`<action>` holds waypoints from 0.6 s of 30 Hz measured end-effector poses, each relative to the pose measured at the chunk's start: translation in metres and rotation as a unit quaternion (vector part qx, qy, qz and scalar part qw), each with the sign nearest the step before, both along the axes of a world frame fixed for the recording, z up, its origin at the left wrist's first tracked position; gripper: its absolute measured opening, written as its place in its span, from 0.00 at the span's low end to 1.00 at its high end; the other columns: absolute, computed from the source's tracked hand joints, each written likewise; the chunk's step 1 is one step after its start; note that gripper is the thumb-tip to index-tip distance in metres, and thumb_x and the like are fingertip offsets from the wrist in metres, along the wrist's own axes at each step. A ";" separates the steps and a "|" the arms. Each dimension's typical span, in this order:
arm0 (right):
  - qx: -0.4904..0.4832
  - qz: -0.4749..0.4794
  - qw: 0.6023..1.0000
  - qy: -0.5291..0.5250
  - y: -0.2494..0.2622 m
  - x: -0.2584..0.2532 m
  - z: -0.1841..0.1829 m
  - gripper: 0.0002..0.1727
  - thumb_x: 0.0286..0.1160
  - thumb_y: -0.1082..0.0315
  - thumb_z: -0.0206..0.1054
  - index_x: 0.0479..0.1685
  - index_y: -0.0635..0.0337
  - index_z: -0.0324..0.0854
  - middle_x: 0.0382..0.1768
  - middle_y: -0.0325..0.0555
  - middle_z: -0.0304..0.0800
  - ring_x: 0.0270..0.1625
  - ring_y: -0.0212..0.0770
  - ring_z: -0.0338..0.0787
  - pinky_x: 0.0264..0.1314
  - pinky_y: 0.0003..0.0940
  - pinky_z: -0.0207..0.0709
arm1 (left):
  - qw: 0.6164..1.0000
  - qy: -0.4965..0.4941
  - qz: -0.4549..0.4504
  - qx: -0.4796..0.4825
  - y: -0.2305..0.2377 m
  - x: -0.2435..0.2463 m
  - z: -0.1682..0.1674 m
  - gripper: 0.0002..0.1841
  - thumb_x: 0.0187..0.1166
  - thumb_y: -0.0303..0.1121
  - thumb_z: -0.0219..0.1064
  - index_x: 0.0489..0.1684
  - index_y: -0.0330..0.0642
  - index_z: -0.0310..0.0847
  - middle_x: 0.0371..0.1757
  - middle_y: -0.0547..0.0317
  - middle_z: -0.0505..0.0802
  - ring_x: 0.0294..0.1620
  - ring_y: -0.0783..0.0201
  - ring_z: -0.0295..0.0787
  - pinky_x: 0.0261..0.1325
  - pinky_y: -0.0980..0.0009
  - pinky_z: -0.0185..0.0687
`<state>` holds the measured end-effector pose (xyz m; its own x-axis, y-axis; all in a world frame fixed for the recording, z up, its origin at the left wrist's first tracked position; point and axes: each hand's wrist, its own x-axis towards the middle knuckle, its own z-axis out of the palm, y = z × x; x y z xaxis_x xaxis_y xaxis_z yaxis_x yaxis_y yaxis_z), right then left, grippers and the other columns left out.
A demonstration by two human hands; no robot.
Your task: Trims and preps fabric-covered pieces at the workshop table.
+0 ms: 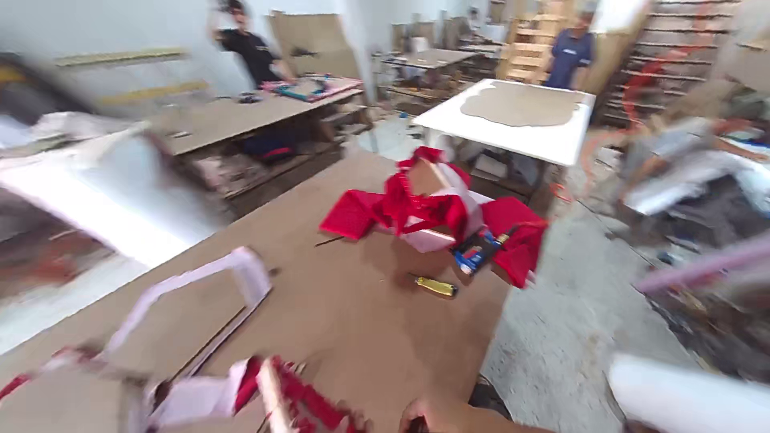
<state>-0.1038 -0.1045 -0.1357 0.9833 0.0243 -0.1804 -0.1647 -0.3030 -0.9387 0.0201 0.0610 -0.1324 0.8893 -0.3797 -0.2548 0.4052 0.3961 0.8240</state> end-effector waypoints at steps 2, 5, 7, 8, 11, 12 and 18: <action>0.012 -0.033 0.999 0.024 0.002 0.003 0.005 0.15 0.82 0.58 0.69 0.53 0.59 0.92 0.44 0.48 0.96 0.47 0.40 0.95 0.58 0.44 0.88 | 0.998 0.030 0.050 0.006 0.000 0.004 0.002 0.11 0.80 0.28 0.57 0.58 0.39 0.71 0.36 0.52 0.94 0.29 0.56 0.94 0.32 0.56 0.94; 0.090 -0.149 0.985 0.009 -0.003 0.020 0.014 0.15 0.81 0.61 0.70 0.58 0.61 0.89 0.46 0.46 0.97 0.46 0.41 0.97 0.55 0.42 0.92 | 0.993 0.065 0.093 -0.012 0.001 0.017 0.008 0.13 0.79 0.27 0.55 0.58 0.36 0.73 0.34 0.49 0.93 0.24 0.57 0.91 0.27 0.59 0.91; 0.180 -0.209 0.960 -0.051 -0.018 0.044 0.024 0.17 0.83 0.63 0.68 0.62 0.65 0.84 0.47 0.52 0.96 0.45 0.48 0.97 0.52 0.47 0.94 | 0.991 0.066 0.113 -0.016 0.004 0.025 0.010 0.14 0.76 0.28 0.58 0.57 0.33 0.75 0.33 0.47 0.93 0.24 0.56 0.91 0.26 0.58 0.91; 0.218 -0.225 0.946 -0.078 -0.026 0.057 0.029 0.17 0.85 0.63 0.65 0.63 0.67 0.83 0.46 0.55 0.95 0.45 0.50 0.96 0.51 0.48 0.93 | 0.990 0.065 0.122 -0.015 0.006 0.026 0.011 0.14 0.76 0.28 0.58 0.56 0.33 0.75 0.33 0.46 0.93 0.24 0.56 0.91 0.26 0.58 0.91; 0.293 -0.262 0.913 -0.108 -0.052 0.093 0.045 0.21 0.90 0.60 0.56 0.66 0.68 0.80 0.44 0.57 0.94 0.44 0.49 0.94 0.50 0.46 0.90 | 0.988 0.072 0.137 -0.013 0.016 0.026 0.013 0.14 0.75 0.29 0.59 0.56 0.34 0.75 0.34 0.46 0.92 0.24 0.56 0.91 0.26 0.58 0.91; 0.319 -0.266 0.903 -0.112 -0.059 0.104 0.048 0.21 0.91 0.60 0.53 0.66 0.68 0.79 0.43 0.56 0.93 0.43 0.48 0.94 0.49 0.45 0.90 | 0.988 0.070 0.138 -0.015 0.019 0.026 0.014 0.14 0.75 0.29 0.59 0.55 0.34 0.75 0.34 0.46 0.92 0.24 0.57 0.90 0.26 0.59 0.91; 0.388 -0.260 0.877 -0.117 -0.079 0.150 0.063 0.26 0.93 0.55 0.43 0.65 0.65 0.81 0.42 0.55 0.93 0.41 0.47 0.94 0.47 0.42 0.89 | 0.987 0.089 0.133 -0.011 0.042 0.022 -0.001 0.11 0.79 0.28 0.55 0.54 0.35 0.74 0.34 0.48 0.92 0.23 0.58 0.90 0.26 0.60 0.91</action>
